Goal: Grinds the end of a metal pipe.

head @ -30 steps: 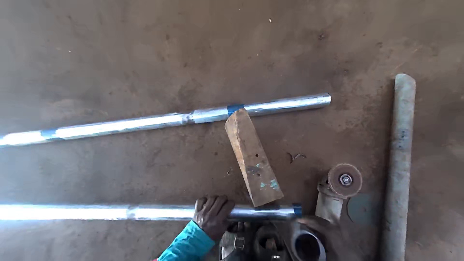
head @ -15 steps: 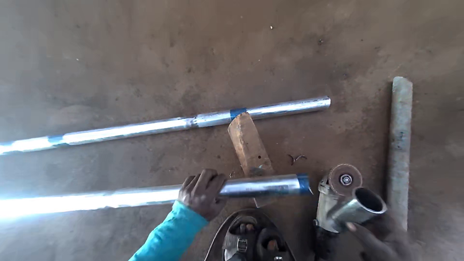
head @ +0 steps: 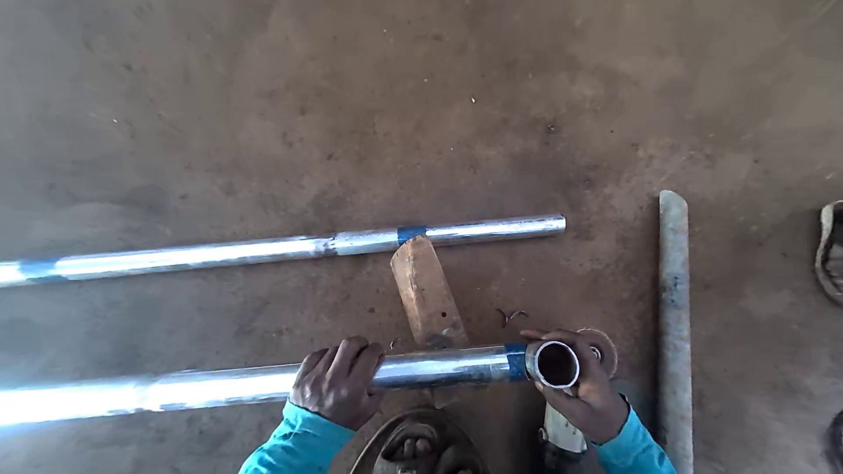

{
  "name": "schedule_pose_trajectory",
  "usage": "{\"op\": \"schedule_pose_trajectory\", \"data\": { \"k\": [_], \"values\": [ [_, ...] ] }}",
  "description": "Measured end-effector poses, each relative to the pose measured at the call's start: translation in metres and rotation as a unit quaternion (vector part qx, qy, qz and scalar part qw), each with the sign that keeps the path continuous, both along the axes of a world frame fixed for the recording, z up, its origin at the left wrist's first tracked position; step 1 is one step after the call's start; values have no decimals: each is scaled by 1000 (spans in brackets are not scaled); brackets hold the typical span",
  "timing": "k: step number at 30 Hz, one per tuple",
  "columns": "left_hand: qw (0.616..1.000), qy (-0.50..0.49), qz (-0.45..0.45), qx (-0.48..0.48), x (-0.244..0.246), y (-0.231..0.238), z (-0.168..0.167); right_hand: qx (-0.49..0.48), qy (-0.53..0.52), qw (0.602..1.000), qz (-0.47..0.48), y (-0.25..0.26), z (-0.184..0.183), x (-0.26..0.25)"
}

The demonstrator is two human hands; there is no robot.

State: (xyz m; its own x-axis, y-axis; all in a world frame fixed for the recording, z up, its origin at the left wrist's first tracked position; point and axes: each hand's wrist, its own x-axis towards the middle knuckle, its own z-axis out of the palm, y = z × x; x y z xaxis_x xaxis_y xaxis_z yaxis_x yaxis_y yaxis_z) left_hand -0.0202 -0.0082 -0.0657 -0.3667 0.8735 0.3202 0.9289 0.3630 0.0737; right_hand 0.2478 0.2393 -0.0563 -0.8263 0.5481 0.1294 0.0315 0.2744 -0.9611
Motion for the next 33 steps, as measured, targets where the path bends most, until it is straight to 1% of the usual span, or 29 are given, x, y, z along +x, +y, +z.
{"op": "schedule_pose_trajectory", "data": {
  "k": [2, 8, 17, 24, 33],
  "values": [
    [1000, 1, 0, -1, 0, 0, 0, 25, 2, 1000, 8, 1, -1, -1],
    [1000, 9, 0, 2, 0, 1, 0, 59, 23, 997, 55, 6, -9, 1],
    [1000, 19, -5, 3, -1, 0, 0, 87, 29, 994, 53, 8, -14, 1],
    [1000, 7, -3, 6, 0, 0, 1, 61, 31, 996, 65, 11, -10, 0],
    [1000, 13, -6, 4, -1, 0, 0, 67, 21, 996, 54, 9, -11, 1]
  ]
}}
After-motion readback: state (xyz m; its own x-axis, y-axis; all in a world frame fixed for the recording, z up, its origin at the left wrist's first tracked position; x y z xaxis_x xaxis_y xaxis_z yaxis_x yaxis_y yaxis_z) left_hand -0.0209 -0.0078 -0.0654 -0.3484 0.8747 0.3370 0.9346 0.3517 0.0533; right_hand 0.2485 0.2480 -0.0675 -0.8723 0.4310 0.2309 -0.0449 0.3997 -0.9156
